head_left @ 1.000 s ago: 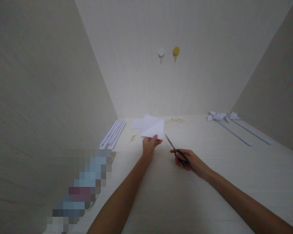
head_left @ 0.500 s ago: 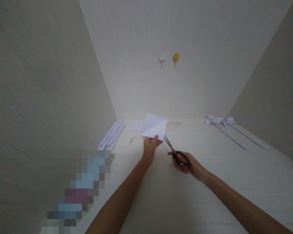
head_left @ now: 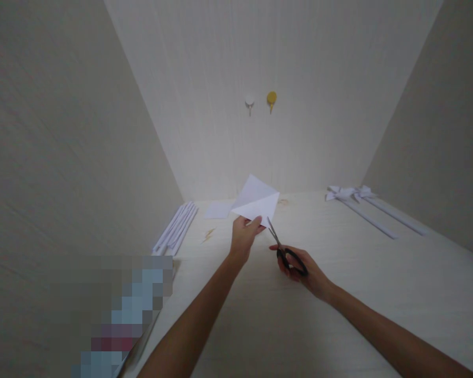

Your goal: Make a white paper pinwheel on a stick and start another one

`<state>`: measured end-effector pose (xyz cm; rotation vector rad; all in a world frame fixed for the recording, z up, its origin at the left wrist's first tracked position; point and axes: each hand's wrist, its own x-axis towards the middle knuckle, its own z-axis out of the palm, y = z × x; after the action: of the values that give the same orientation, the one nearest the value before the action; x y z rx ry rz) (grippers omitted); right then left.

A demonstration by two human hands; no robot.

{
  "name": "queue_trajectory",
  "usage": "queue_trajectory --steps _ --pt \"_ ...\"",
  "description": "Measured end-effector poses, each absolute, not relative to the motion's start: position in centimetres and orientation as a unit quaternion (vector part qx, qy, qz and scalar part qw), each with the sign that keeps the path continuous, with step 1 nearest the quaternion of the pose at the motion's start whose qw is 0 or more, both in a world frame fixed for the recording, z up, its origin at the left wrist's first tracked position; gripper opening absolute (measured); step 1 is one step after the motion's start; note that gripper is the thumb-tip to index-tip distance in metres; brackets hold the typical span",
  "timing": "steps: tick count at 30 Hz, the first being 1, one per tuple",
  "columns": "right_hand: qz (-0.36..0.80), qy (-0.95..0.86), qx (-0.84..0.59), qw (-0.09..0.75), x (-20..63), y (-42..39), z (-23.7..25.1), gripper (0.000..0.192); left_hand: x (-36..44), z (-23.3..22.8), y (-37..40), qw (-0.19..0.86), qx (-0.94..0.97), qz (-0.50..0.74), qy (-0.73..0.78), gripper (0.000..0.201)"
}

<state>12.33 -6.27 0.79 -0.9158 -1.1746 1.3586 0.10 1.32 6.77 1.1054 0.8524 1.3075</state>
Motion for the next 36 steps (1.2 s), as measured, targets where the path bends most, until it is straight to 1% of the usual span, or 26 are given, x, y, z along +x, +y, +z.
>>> queue_trajectory --steps 6,10,14,21,27,36 --pt "0.555 -0.488 -0.387 0.551 12.2 -6.2 0.4 0.050 0.4 6.8 1.0 0.567 0.481 0.562 0.363 0.009" --pt "0.547 -0.488 -0.382 0.564 12.2 -6.2 0.4 0.048 0.4 7.0 0.8 0.561 0.480 0.567 0.365 0.008" --pt "0.516 -0.512 -0.380 0.572 12.2 -6.3 0.5 0.048 0.4 7.0 0.6 0.561 0.485 0.566 0.360 0.011" --pt "0.496 -0.542 -0.370 0.569 12.5 -6.1 -0.2 0.048 0.4 7.0 0.4 0.558 0.496 0.560 0.359 0.014" --pt "0.496 -0.538 -0.373 0.571 12.6 -6.0 -0.6 0.045 0.4 6.8 0.4 0.558 0.496 0.560 0.358 0.011" --pt "0.488 -0.548 -0.382 0.561 12.6 -6.1 -0.3 0.050 0.4 6.8 0.4 0.560 0.495 0.560 0.358 0.011"
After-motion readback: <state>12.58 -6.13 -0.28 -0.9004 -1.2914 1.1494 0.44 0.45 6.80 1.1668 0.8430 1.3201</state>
